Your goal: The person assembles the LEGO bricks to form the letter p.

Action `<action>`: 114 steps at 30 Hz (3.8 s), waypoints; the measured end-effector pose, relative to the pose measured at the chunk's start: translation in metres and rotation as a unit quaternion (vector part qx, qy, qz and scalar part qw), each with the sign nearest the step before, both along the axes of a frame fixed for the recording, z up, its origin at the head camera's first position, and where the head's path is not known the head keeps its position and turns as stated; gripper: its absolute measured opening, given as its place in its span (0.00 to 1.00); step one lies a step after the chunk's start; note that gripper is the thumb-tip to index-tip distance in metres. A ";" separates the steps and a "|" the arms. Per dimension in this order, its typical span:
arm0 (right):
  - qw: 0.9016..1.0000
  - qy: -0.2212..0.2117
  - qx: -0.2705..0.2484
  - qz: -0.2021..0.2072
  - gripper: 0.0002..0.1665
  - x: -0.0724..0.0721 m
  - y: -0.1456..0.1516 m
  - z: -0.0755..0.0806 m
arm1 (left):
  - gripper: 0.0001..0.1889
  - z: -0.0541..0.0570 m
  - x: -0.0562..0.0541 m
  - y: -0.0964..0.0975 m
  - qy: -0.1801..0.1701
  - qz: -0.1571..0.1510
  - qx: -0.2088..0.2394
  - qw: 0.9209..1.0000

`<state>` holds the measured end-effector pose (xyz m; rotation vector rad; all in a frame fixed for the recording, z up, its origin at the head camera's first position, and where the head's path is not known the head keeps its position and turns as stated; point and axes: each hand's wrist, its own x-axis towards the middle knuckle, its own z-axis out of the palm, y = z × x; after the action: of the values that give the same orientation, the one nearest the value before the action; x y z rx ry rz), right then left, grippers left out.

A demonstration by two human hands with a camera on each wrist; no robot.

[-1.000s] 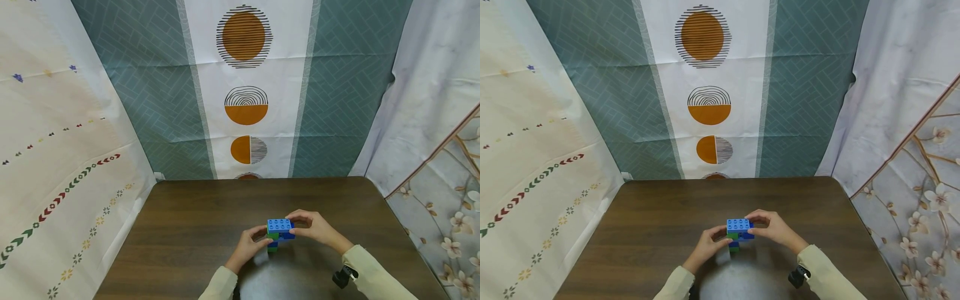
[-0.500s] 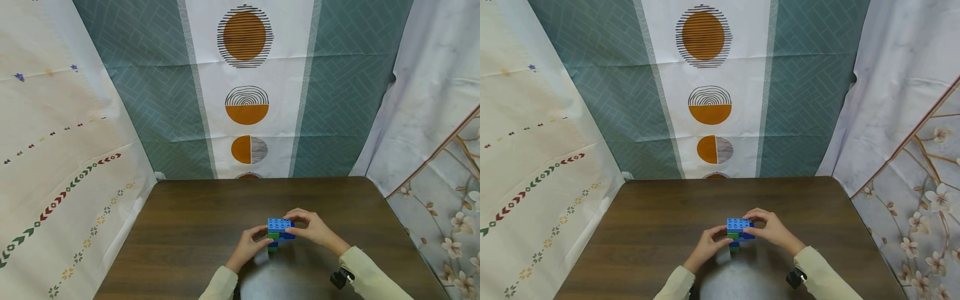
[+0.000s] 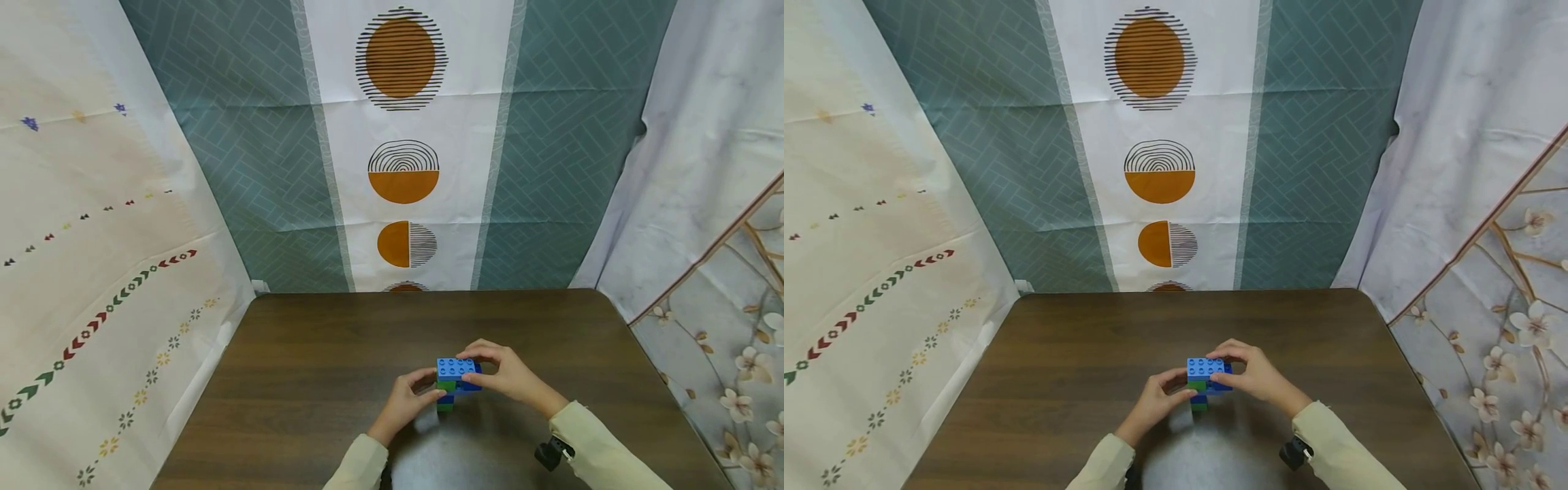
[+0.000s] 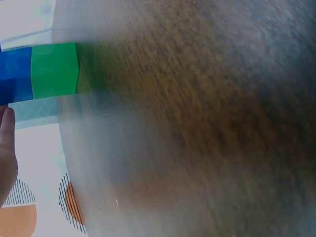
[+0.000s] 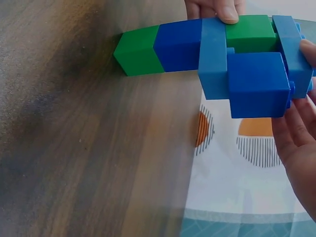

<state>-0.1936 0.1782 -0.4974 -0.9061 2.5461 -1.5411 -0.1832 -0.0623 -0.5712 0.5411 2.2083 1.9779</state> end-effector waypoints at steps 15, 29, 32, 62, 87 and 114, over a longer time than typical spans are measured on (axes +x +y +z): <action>1.000 -0.012 0.024 -0.002 0.19 -0.002 -0.002 0.005 | 0.18 0.025 0.009 0.000 0.004 0.001 -0.010 1.000; 0.999 -0.037 0.025 0.009 0.20 -0.002 -0.003 0.011 | 0.19 0.000 0.000 -0.002 -0.002 0.000 -0.009 1.000; 0.999 -0.042 0.024 0.006 0.19 -0.002 -0.003 0.011 | 0.19 0.000 0.000 -0.002 -0.001 -0.001 -0.009 1.000; 0.999 -0.001 0.044 -0.025 0.20 0.004 -0.007 0.006 | 0.17 0.033 0.013 0.000 0.021 -0.004 -0.006 1.000; 0.996 -0.048 -0.065 -0.037 0.17 0.014 -0.001 -0.007 | 0.19 0.002 0.000 0.003 0.021 0.012 -0.021 0.999; 0.982 -0.077 -0.163 -0.058 0.25 0.034 0.011 -0.039 | 0.22 0.025 0.013 -0.006 0.019 -0.025 -0.010 0.999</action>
<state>-0.1596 0.1894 -0.5359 -0.6362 2.3183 -2.0190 -0.1701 -0.0683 -0.5462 0.6305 2.2114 1.9346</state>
